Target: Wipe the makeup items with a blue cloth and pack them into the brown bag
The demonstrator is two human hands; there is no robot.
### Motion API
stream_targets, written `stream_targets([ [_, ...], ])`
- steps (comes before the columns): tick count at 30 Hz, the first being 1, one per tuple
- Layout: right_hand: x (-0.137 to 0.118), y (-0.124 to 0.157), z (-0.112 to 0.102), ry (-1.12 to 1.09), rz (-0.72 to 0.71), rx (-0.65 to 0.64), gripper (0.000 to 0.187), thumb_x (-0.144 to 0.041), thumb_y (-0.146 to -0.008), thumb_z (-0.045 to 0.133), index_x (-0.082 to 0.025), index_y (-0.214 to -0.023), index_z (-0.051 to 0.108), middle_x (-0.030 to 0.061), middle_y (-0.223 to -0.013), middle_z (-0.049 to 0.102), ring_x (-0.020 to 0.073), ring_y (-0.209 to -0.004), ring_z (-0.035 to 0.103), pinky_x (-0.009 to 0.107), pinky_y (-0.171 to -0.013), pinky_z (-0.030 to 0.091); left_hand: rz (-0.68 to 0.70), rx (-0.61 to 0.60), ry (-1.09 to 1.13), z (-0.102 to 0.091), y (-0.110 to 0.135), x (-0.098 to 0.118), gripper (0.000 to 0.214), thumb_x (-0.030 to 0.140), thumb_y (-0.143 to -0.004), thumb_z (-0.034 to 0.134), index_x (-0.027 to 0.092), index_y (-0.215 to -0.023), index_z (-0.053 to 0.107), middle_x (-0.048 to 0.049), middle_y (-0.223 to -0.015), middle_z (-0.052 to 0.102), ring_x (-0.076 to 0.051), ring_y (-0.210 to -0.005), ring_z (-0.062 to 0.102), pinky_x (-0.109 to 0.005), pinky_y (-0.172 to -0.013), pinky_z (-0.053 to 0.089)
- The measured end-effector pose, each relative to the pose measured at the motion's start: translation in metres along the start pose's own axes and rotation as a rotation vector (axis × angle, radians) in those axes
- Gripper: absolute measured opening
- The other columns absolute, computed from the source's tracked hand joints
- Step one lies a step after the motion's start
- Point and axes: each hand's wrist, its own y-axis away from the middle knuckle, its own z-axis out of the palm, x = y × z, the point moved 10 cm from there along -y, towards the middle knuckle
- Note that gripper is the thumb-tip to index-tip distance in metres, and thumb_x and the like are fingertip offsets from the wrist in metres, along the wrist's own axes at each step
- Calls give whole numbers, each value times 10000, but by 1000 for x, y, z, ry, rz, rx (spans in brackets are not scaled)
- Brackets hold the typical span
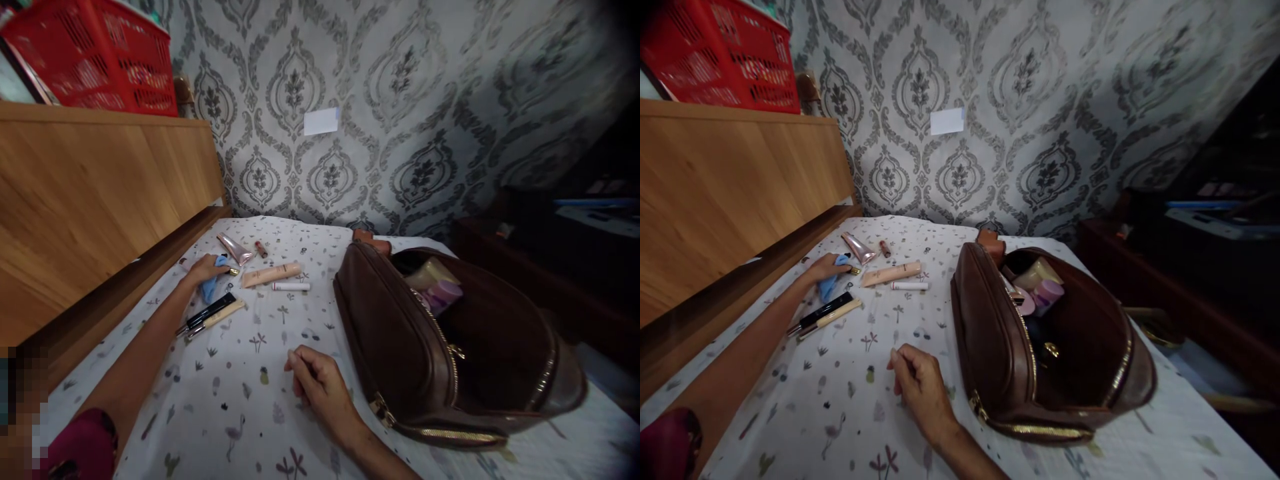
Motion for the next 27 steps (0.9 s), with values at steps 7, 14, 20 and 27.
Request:
stream_targets([
  [7,-2,3,0,-61,5,-7,617,-772,-866,486,-178,-730,579,-48,-511,466,85,-438,389,221,-451,310,151,-4,86,-5,18,29,278,394,-930,657,142,-1047,653,-59,-1070,668,-215,-977,646,-431,-893,539],
  [14,-1,-1,-10,-200,26,50,619,-763,-798,616,-151,-859,686,3,-608,592,116,-492,524,237,-474,409,219,177,403,-22,66,87,398,577,-860,617,185,-819,569,-39,-876,614,-231,-943,577,-339,-863,475],
  [20,19,-4,-28,-447,93,226,795,-726,-766,705,-228,-1375,588,171,-1385,605,282,-1088,689,405,-828,589,362,-16,700,45,156,187,514,662,-960,389,186,-885,570,-9,-770,595,-167,-713,593,-278,-672,495],
  [27,24,-3,-25,-518,124,186,683,-699,-796,696,-262,-1317,625,128,-1287,671,264,-1061,685,398,-864,564,593,0,534,65,204,231,375,549,-986,434,201,-942,569,-73,-1005,560,-226,-985,557,-398,-954,481],
])
